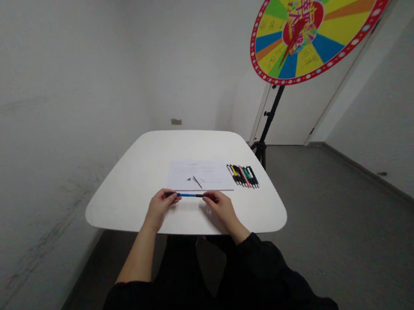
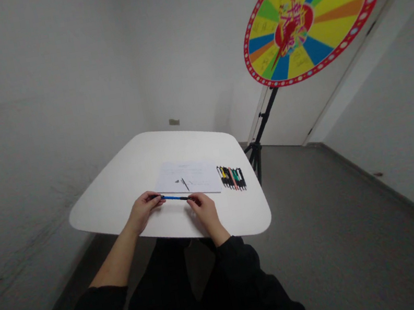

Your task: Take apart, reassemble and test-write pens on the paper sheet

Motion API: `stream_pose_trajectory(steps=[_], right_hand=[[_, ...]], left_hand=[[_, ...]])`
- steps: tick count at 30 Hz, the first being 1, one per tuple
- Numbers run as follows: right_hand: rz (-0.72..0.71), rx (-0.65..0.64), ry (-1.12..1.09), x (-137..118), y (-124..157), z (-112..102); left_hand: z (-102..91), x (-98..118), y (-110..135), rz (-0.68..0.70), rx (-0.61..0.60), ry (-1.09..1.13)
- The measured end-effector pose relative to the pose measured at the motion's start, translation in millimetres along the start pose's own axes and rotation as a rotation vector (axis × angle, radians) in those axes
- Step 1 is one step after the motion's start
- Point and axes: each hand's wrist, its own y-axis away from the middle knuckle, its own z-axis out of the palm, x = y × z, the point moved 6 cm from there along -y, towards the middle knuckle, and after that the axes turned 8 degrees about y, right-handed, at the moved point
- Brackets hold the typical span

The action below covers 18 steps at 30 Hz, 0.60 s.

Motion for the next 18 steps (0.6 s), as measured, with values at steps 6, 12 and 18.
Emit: stream_pose_trajectory(steps=[6, 12, 18], right_hand=[[0.055, -0.002, -0.015, 4, 6, -6], [0.080, -0.020, -0.012, 9, 10, -15], [0.156, 0.021, -0.031, 22, 17, -32]], left_hand=[[2.9, 2, 1, -0.004, -0.003, -0.002], [4.0, 3, 1, -0.010, -0.002, -0.004], [0.5, 1, -1, 0.005, 0.009, 0.001]])
